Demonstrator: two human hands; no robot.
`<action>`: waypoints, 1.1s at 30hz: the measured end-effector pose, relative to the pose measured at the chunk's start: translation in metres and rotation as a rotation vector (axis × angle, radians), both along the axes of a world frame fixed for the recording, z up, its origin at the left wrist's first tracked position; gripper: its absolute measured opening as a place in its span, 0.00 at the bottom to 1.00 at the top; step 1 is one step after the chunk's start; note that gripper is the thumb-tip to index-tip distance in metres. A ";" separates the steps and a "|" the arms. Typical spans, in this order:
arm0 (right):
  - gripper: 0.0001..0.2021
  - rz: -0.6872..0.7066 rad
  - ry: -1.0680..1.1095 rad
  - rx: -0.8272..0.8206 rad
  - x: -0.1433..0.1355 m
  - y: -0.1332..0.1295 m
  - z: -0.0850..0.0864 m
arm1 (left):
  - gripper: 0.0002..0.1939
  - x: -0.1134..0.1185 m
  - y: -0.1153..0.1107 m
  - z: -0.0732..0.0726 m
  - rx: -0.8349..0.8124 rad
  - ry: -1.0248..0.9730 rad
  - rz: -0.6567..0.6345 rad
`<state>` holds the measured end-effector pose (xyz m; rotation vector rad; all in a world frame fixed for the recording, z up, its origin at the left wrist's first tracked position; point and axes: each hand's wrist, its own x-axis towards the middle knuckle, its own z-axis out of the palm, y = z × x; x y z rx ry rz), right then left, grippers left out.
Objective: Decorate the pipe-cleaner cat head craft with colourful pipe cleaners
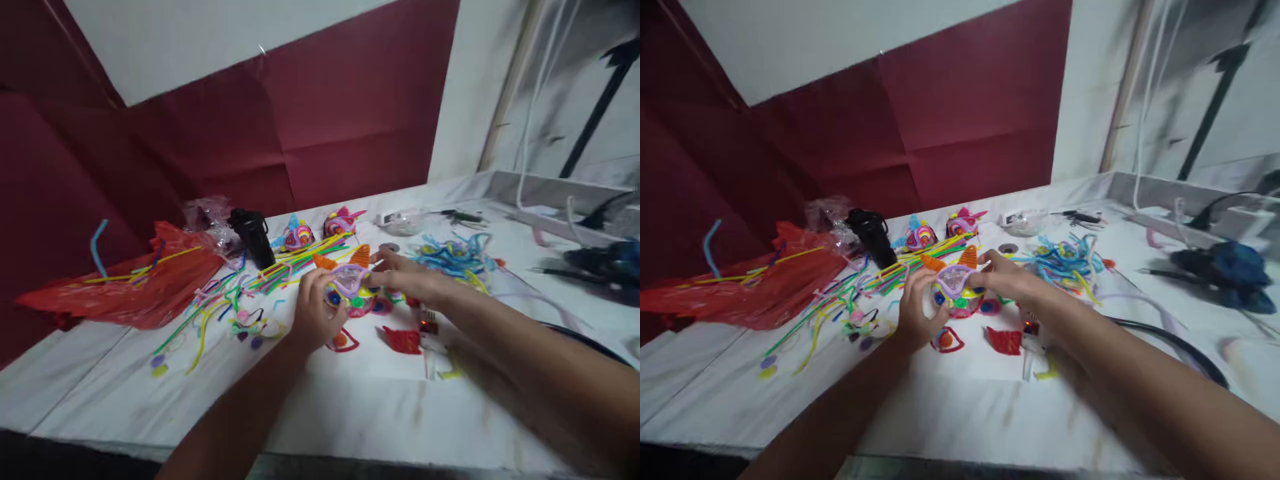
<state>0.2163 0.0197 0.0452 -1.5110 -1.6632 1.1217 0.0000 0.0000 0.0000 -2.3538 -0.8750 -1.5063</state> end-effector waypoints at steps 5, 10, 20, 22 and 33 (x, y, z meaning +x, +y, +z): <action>0.27 -0.007 0.010 -0.004 0.000 0.004 -0.002 | 0.33 0.003 0.002 -0.008 -0.320 -0.315 0.039; 0.25 -0.001 0.049 -0.013 0.001 -0.004 0.004 | 0.50 0.007 0.007 -0.014 -0.923 -0.570 -0.147; 0.24 0.063 0.195 -0.009 0.007 -0.017 0.008 | 0.53 0.007 0.008 -0.012 -1.074 -0.640 -0.279; 0.24 0.058 0.207 -0.006 0.012 -0.018 0.007 | 0.58 0.008 0.009 -0.013 -1.085 -0.689 -0.259; 0.23 0.049 0.178 0.141 0.054 -0.057 0.007 | 0.61 0.013 0.007 -0.008 -1.070 -0.738 -0.215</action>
